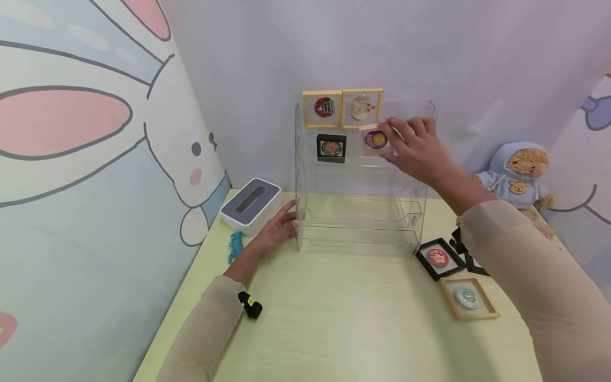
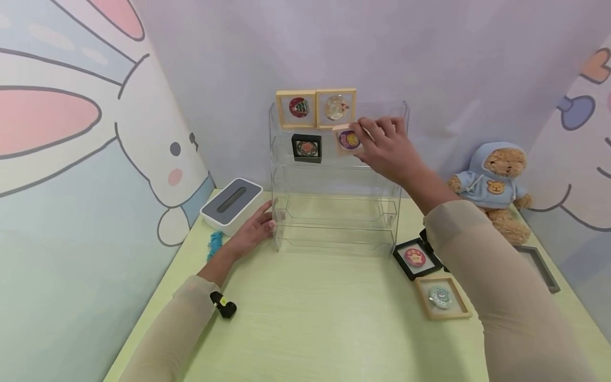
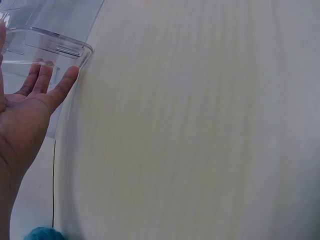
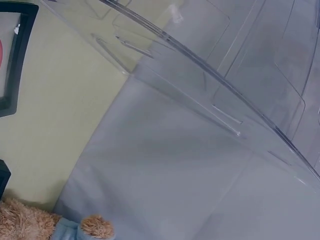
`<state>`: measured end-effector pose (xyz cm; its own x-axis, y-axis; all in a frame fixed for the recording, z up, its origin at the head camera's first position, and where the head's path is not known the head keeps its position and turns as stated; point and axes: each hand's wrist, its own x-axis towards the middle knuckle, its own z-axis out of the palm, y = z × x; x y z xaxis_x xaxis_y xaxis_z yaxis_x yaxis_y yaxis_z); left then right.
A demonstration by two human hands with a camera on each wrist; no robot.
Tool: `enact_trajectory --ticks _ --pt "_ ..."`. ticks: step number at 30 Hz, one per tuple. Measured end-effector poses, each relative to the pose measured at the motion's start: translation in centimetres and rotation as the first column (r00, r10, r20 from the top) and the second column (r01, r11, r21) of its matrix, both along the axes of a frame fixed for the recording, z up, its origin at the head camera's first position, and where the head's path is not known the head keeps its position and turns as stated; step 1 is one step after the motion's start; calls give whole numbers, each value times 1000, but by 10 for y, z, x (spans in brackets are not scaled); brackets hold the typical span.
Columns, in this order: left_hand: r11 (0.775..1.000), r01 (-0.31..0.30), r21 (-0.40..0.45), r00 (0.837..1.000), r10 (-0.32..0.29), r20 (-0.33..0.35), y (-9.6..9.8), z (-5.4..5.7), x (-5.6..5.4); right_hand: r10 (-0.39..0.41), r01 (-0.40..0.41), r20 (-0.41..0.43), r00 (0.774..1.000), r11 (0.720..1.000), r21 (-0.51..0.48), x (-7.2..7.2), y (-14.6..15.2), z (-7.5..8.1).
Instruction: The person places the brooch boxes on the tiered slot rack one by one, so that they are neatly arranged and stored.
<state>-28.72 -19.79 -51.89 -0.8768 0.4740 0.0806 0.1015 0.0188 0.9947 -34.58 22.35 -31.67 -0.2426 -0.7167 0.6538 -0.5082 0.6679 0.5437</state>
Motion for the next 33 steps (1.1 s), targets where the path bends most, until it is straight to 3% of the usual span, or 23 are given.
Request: enact_trajectory --ticks 5,13,20,29,33 --pt "1000 1 4 1000 -1 -5 0 1 0 -8 9 -16 1000 998 58 -8 -4 3" --pt "1000 2 -7 1000 -2 -10 1 3 0 4 -16 94 996 992 128 -10 -11 14" --pt "1000 3 -5 1000 -4 -10 0 0 -1 -56 17 182 982 978 206 -7 -16 21" --pt "1000 1 -15 1000 -1 -3 -1 1 1 -110 53 217 970 966 255 -6 -19 26" --pt "1000 -1 -21 1000 1 -5 -1 2 1 -146 70 261 954 957 281 -5 -19 30"
